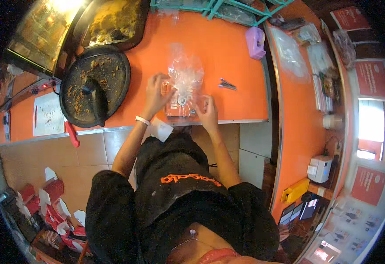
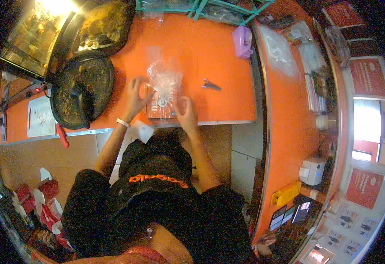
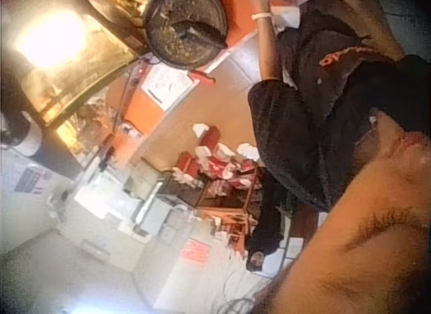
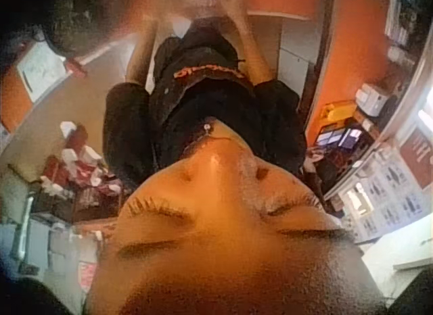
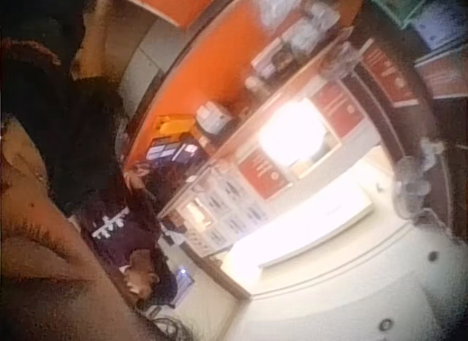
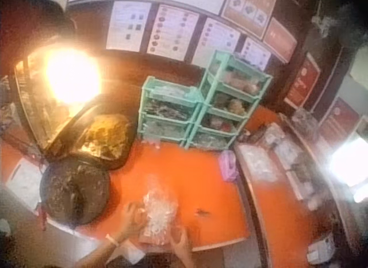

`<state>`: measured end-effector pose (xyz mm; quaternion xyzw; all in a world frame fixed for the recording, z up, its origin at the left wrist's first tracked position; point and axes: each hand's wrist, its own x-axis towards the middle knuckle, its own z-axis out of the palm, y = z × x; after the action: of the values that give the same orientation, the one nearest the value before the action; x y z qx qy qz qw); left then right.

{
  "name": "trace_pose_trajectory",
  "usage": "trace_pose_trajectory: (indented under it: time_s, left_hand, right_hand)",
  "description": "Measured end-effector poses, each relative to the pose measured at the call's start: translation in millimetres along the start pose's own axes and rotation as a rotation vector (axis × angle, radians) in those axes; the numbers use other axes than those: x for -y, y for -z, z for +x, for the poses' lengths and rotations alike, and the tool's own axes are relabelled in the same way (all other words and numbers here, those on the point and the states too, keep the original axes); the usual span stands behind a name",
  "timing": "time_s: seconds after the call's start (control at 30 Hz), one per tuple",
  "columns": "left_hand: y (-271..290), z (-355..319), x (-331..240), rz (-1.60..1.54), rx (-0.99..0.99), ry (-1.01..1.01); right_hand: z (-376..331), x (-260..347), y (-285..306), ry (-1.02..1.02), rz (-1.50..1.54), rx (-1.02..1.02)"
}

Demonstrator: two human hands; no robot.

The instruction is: The person packs food into a takeout container, places the container into a plastic bag, and staples the receipt to the bag. Then, the person sits on the floor to fold and stack flat cardboard food boxes by hand.

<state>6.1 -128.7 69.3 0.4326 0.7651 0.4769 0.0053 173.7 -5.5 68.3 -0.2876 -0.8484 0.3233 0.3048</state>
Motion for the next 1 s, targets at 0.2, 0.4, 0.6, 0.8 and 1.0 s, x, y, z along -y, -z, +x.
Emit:
trace_pose_trajectory:
  time_s: [0.2, 0.4, 0.6, 0.8, 1.0]
  left_hand:
    - [30.1, -122.3, 14.1, 0.111, -0.096, 0.346]
    - [23.5, -171.1, 32.1, -0.273, 0.654, 0.108]
    - [49.7, -163.7, 25.7, -0.56, 0.525, 0.356]
    - [92.3, -148.0, 15.3, -0.195, 0.778, 0.161]
    - [104.4, -138.6, 21.4, -0.682, 1.037, 0.358]
  right_hand:
    - [-16.4, 2.7, -7.8, -0.285, 0.06, 0.281]
    - [-17.0, -2.1, -5.8, -0.252, 0.401, 0.196]
    - [-20.6, 4.2, 5.6, -0.426, 0.599, 0.12]
    - [-22.8, 11.5, 19.2, -0.474, 0.657, 0.063]
    - [-14.0, 27.8, 25.4, -0.545, 0.903, 0.154]
